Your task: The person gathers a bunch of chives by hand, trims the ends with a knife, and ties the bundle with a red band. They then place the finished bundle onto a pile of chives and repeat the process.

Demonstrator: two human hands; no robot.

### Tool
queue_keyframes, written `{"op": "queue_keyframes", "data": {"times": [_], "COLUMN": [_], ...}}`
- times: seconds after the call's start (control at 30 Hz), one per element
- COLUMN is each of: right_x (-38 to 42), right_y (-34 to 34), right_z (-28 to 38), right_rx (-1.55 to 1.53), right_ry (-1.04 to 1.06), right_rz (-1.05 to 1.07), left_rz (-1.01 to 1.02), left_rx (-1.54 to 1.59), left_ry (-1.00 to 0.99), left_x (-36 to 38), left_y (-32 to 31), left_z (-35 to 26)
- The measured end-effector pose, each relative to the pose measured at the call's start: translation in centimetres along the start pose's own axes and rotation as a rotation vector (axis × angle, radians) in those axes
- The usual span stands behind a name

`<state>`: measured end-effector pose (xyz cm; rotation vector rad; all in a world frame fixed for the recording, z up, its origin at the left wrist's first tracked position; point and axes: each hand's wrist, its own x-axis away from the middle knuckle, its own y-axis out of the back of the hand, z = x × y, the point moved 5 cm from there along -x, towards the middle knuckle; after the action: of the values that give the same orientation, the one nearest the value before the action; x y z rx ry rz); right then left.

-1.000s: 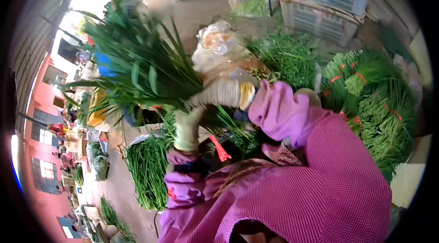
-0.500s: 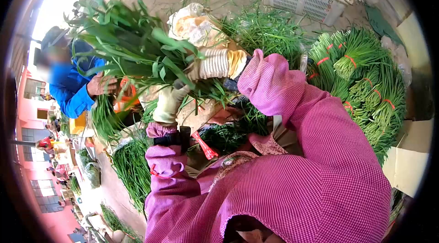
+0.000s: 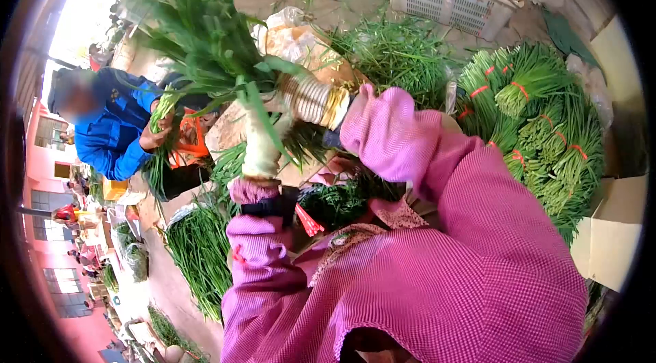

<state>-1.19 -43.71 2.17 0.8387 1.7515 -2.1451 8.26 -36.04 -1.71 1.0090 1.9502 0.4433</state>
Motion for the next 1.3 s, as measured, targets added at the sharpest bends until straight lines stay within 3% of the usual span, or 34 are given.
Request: {"op": "queue_keyframes", "data": {"times": [0.03, 0.07, 0.13, 0.17, 0.2, 0.27, 0.3, 0.33, 0.4, 0.43, 0.47, 0.53, 0.57, 0.6, 0.63, 0.67, 0.73, 0.8, 0.83, 0.87, 0.9, 0.93, 1.0, 1.2, 1.3], "right_x": [0.1, 0.3, 0.2, -0.2, -1.1, -1.7, -1.0, -0.7, -1.8, -2.2, -2.7, -3.1, -2.4, -2.1, -1.9, -1.3, 0.0, 3.1, 3.5, 4.2, 5.8, 7.7, 10.4, 18.1, 18.9], "right_y": [3.6, 1.0, 3.2, 2.7, 1.5, -0.6, -0.8, 3.7, 5.5, 6.0, 6.1, 5.3, 4.4, 3.2, 1.7, 0.0, 0.1, -6.0, -6.6, -6.7, -5.4, -4.4, -4.0, -6.1, -8.4], "right_z": [0.2, 0.5, 1.2, -0.1, -1.0, -1.6, -1.6, -0.8, -0.6, -1.1, -1.3, -0.5, -0.9, -0.8, -0.5, -1.0, -2.8, -6.2, -6.6, -8.4, -10.7, -13.1, -18.7, -22.4, -22.1], "right_rx": [0.007, 0.032, 0.676, 0.356, 0.048, -0.128, -0.144, -0.137, -0.103, -0.078, -0.048, 0.001, 0.009, 0.028, 0.051, 0.022, 0.072, 0.153, 0.999, 1.833, 1.994, 2.145, 2.619, 2.675, 2.634], "right_ry": [0.044, -0.006, 0.060, -0.081, -0.221, -0.180, -0.113, -0.003, 0.012, 0.027, 0.044, 0.067, 0.073, 0.071, 0.069, 0.112, 0.016, -0.009, 0.155, 0.319, 0.175, 0.018, -0.345, -0.234, -0.206], "right_rz": [-0.088, -0.132, -0.361, -0.353, -0.330, -0.053, -0.065, -0.433, -0.402, -0.371, -0.332, -0.282, -0.193, -0.094, 0.009, -0.153, -0.164, -0.336, -0.188, 0.006, 0.071, 0.137, 0.519, 0.488, 0.622], "left_rz": [0.158, 0.034, 0.175, 0.227, 0.204, 0.280, 0.299, 0.185, 0.312, 0.156, 0.104, -0.259, 0.047, 0.152, 0.110, 0.080, -0.003, 0.205, 0.213, 0.168, 0.103, 0.151, 0.231, 0.372, 0.384], "left_rx": [0.314, 0.272, 0.318, 0.448, 0.627, -0.804, -0.759, -0.846, -0.499, -0.365, -0.985, 0.015, 0.196, -0.022, 0.112, 0.244, 0.258, 0.713, 0.712, 1.080, 1.449, 1.590, 1.711, 1.743, 1.632], "left_ry": [0.386, 0.203, 0.194, 0.236, 0.449, -0.443, -0.067, -0.355, 0.048, -0.139, -0.323, -0.079, 0.259, 0.346, 0.304, 0.263, 0.369, 0.821, 0.817, 1.173, 1.528, 1.611, 1.663, 1.724, 1.755], "left_x": [0.4, -0.2, 0.4, 1.5, 1.7, 2.8, 2.3, 2.5, 2.5, 3.7, 3.3, 1.2, 2.1, 1.7, 2.2, 3.3, 6.4, 11.8, 13.6, 17.0, 19.3, 20.9, 23.2, 25.0, 24.6], "left_y": [-0.9, 0.6, 1.2, -0.5, -0.2, -0.7, -0.7, -0.7, -3.5, -4.5, -5.0, 0.1, -0.1, 2.8, 4.5, 6.1, 9.0, 8.6, 8.4, 6.5, 5.0, 4.3, 3.7, 4.1, 4.7], "left_z": [1.2, -0.7, 1.2, 2.8, 2.2, 1.5, 1.4, 0.7, 7.1, 10.7, 8.4, -0.2, 3.4, -1.4, -3.3, -4.6, -6.0, -4.8, -6.0, -7.4, -8.9, -9.8, -10.9, -11.6, -11.7]}}
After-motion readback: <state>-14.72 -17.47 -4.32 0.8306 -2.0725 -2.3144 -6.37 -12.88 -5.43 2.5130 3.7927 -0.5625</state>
